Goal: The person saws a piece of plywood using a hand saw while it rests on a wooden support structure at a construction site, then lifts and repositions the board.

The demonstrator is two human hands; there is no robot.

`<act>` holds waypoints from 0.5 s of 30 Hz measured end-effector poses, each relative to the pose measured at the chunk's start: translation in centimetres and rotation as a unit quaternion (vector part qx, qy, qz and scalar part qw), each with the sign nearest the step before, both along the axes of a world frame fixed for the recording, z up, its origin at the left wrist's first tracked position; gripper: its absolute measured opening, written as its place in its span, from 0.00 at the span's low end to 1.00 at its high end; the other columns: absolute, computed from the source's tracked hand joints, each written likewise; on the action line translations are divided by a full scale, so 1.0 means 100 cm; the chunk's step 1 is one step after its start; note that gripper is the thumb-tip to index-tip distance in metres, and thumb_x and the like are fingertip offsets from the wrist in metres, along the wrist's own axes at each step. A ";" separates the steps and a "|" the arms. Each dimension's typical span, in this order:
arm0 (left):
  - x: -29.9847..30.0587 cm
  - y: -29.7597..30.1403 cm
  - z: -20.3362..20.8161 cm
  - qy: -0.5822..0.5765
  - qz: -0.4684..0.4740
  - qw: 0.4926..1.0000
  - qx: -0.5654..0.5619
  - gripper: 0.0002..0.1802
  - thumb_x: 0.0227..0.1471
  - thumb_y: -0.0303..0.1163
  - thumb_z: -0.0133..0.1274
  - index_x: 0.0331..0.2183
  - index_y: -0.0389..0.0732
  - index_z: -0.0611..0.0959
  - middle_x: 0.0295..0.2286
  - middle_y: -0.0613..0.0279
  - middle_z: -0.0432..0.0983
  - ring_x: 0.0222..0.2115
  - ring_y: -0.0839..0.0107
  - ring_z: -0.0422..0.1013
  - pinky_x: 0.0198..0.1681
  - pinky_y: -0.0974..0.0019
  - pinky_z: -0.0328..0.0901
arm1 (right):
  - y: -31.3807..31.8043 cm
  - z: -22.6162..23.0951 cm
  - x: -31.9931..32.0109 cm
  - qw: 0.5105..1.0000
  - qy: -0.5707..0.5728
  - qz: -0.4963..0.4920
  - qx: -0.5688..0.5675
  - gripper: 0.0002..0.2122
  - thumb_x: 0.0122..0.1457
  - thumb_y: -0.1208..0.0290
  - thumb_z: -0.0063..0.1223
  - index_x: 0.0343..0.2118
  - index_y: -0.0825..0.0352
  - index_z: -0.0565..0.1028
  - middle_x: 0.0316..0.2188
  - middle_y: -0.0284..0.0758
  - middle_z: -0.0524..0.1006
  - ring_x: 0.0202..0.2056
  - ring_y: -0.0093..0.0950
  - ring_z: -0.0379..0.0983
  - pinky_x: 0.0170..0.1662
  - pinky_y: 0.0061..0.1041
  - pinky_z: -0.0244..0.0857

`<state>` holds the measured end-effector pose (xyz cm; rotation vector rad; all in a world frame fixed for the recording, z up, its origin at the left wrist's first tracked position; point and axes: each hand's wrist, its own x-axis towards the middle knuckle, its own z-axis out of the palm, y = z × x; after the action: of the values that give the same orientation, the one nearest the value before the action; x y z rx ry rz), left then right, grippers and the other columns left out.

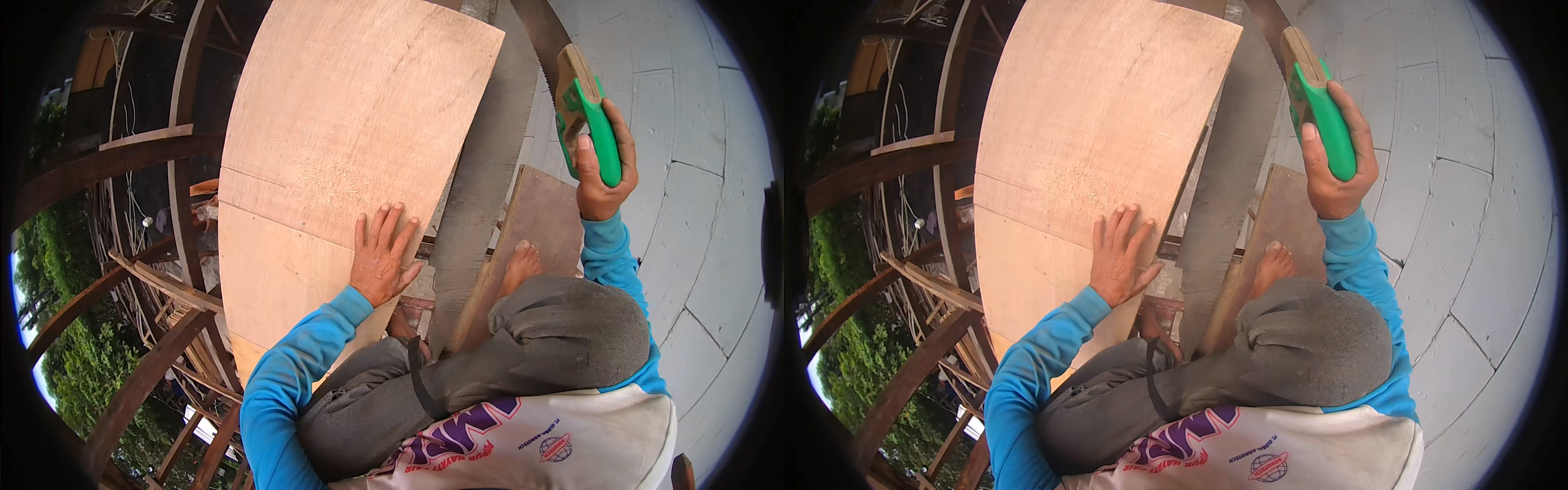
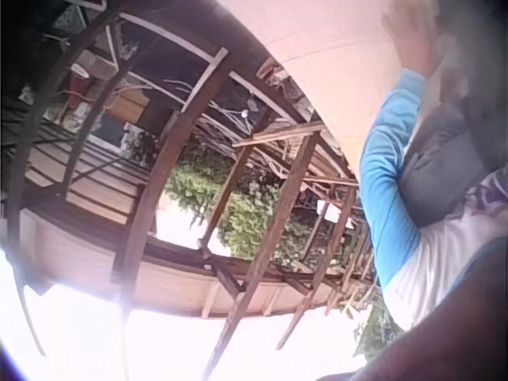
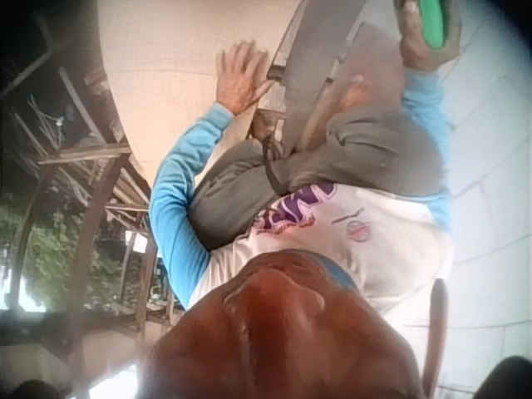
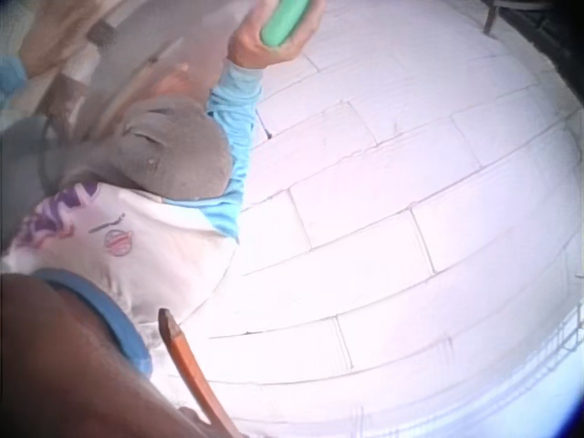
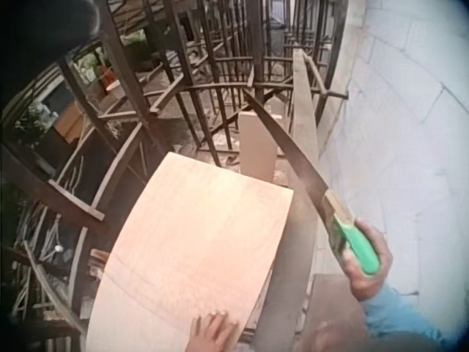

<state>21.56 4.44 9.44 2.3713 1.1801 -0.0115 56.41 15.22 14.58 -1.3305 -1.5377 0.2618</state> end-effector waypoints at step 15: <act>0.029 -0.022 -0.020 0.062 0.044 0.997 0.000 0.54 0.44 0.36 0.66 0.67 0.50 0.54 0.67 0.47 0.40 0.68 0.42 0.39 0.63 0.25 0.37 | -0.017 -0.121 0.016 0.951 -0.212 -0.025 -0.222 0.30 0.55 0.69 0.61 0.62 0.47 0.66 0.41 0.38 0.81 0.40 0.39 0.78 0.44 0.35 0.74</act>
<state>24.48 2.19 7.46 2.3448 1.3425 -0.1308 57.99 13.57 2.52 -1.8689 -1.8682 0.3174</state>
